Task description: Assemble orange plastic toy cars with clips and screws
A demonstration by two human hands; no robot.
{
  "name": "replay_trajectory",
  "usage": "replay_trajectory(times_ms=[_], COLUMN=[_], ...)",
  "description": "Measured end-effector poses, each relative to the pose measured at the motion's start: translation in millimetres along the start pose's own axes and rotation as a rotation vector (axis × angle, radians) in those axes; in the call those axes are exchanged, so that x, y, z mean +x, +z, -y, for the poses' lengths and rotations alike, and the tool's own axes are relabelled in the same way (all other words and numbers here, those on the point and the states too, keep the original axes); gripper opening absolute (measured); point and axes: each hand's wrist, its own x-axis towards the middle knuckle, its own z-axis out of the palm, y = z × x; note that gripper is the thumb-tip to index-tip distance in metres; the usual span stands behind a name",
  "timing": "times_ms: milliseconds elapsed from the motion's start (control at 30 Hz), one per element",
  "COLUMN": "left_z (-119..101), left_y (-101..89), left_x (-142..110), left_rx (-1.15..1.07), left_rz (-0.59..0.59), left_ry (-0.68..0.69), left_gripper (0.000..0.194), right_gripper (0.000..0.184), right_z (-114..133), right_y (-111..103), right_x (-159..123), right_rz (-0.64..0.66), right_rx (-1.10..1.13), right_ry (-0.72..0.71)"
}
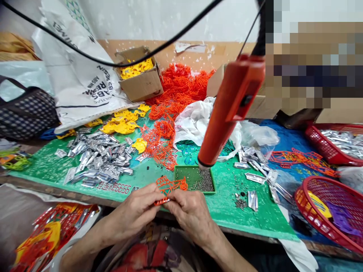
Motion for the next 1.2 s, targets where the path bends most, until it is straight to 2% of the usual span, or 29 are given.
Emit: replay_trajectory(times_ms=[100, 200, 233, 267, 300, 333, 433, 467, 500, 533, 567, 633, 700, 800, 933, 1200], left_z=[-1, -3, -3, -3, -2, 0, 5, 6, 7, 7, 7, 5, 5, 9, 18, 26], left_y=[-2.9, -4.0, -4.0, -3.7, -3.3, -2.7, -0.2, 0.8, 1.7, 2.6, 3.5, 5.2, 6.9, 8.5, 9.1, 14.6], left_x=[4, 6, 5, 4, 3, 2, 0, -1, 0, 0, 0, 0, -1, -6, -10, -11], left_rx=[-0.123, -0.346, -0.456, -0.573, -0.683, -0.780, -0.993, -1.050, -1.104, -1.149, -1.179, -1.216, -1.252, -1.288, -1.294, -1.240], left_rz=[0.045, 0.093, 0.100, 0.098, 0.087, 0.069, -0.006, -0.024, -0.040, -0.053, -0.068, -0.107, -0.138, -0.157, -0.194, -0.199], left_ry=[-0.136, -0.353, -0.423, -0.488, -0.549, -0.607, -0.737, -0.762, -0.776, -0.784, -0.790, -0.798, -0.794, -0.784, -0.790, -0.776], left_gripper=[0.023, 0.024, 0.024, 0.024, 0.024, 0.024, 0.022, 0.022, 0.022, 0.022, 0.022, 0.023, 0.022, 0.021, 0.022, 0.020], right_gripper=[0.023, 0.015, 0.015, 0.016, 0.019, 0.021, 0.027, 0.035, 0.047, 0.059, 0.064, 0.058, 0.049, 0.035, 0.023, 0.038], right_z=[-6, -4, -2, 1, 3, 3, -8, -16, -26, -35, -45, -58, -62, -56, -35, 40], right_y=[-4, -12, -17, -23, -30, -40, -82, -98, -113, -127, -138, -152, -153, -140, -118, -79], right_x=[8, 14, 14, 14, 14, 15, 31, 43, 58, 75, 95, 134, 167, 191, 184, 130], right_rz=[0.181, 0.405, 0.403, 0.331, 0.186, -0.031, -0.858, -1.049, -1.094, -1.069, -0.996, -0.777, -0.585, -0.477, -0.435, -0.517], right_rx=[0.132, 0.311, 0.346, 0.360, 0.350, 0.315, 0.119, 0.062, 0.034, 0.022, 0.067, 0.227, 0.403, 0.509, 0.523, 0.625], right_ry=[0.083, 0.136, 0.140, 0.139, 0.127, 0.111, 0.070, 0.028, 0.003, 0.001, 0.003, -0.011, 0.040, 0.119, 0.156, 0.088])
